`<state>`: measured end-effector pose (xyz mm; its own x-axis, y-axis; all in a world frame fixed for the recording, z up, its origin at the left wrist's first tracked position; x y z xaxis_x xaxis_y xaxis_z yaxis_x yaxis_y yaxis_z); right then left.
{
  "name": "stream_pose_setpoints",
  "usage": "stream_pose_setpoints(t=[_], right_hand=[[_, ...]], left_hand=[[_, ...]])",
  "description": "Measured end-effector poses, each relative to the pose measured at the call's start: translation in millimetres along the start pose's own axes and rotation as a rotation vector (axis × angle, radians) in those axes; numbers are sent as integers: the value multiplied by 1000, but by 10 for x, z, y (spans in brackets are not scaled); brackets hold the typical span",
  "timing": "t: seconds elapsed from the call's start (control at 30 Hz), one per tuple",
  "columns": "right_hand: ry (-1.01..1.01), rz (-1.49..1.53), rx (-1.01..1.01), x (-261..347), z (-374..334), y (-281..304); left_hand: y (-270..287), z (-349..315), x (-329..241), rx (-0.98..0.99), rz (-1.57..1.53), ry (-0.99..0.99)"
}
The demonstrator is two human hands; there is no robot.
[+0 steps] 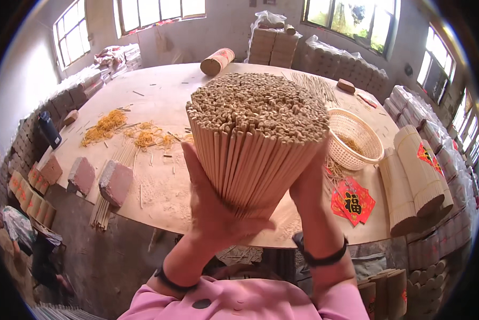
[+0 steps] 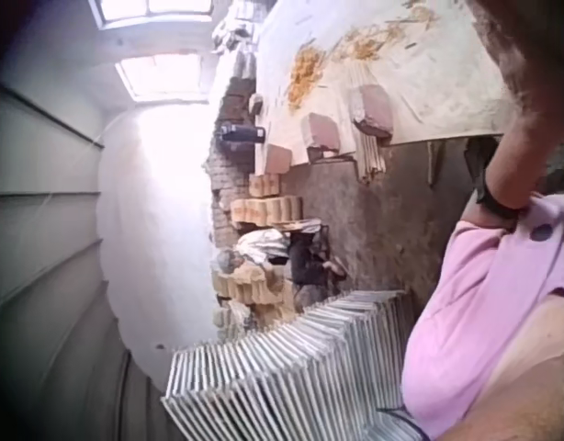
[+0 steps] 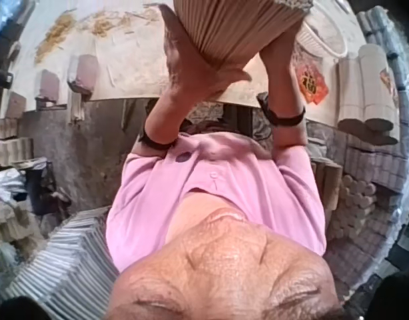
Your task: Bundle bamboo sticks together using rubber bands and apply a decorative 'Fu' label.
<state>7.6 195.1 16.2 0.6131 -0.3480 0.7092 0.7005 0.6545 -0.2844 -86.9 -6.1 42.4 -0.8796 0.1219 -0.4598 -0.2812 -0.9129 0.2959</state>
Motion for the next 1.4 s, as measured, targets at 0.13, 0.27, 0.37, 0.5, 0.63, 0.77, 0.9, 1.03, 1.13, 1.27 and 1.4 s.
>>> stream_pose_setpoints(t=[0.13,0.27,0.37,0.5,0.63,0.77,0.9,1.03,1.13,1.27,1.4], right_hand=[[-310,144,135,-88,175,-434],[-189,385,427,105,59,-444],[-393,301,172,-67,-22,-507],[-299,-6,428,-36,-244,-646],[-192,103,454,-38,-168,-680],[-328,239,398,123,68,-883],[-151,125,378,191,105,-655],[-259,289,330,80,59,-527],[-319,240,394,185,-52,-685],[-90,-5,481,262,-82,-832],[-216,-65,419,-223,-110,-249]], left_hand=[[112,17,213,11,-60,304],[8,73,96,175,-407,262],[47,131,28,112,-49,244],[68,115,255,182,-211,269],[37,34,187,170,-279,188],[63,289,93,87,-145,237],[68,513,234,210,-492,134],[-60,461,446,247,-532,53],[-87,327,443,152,-668,200],[-38,416,741,345,-937,397],[-114,485,594,284,-1013,317]])
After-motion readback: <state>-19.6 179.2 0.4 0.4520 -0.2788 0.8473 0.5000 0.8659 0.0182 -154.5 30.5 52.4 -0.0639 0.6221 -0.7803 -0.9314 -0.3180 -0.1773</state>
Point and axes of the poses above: each hand's wrist, its own z-axis towards the middle knuckle, its own y-axis out of the back of the hand, x = y × z, the point moved 9 cm from there along z, towards the middle knuckle, and after that the axes turned 5 degrees about z, right-handed, at the moved point
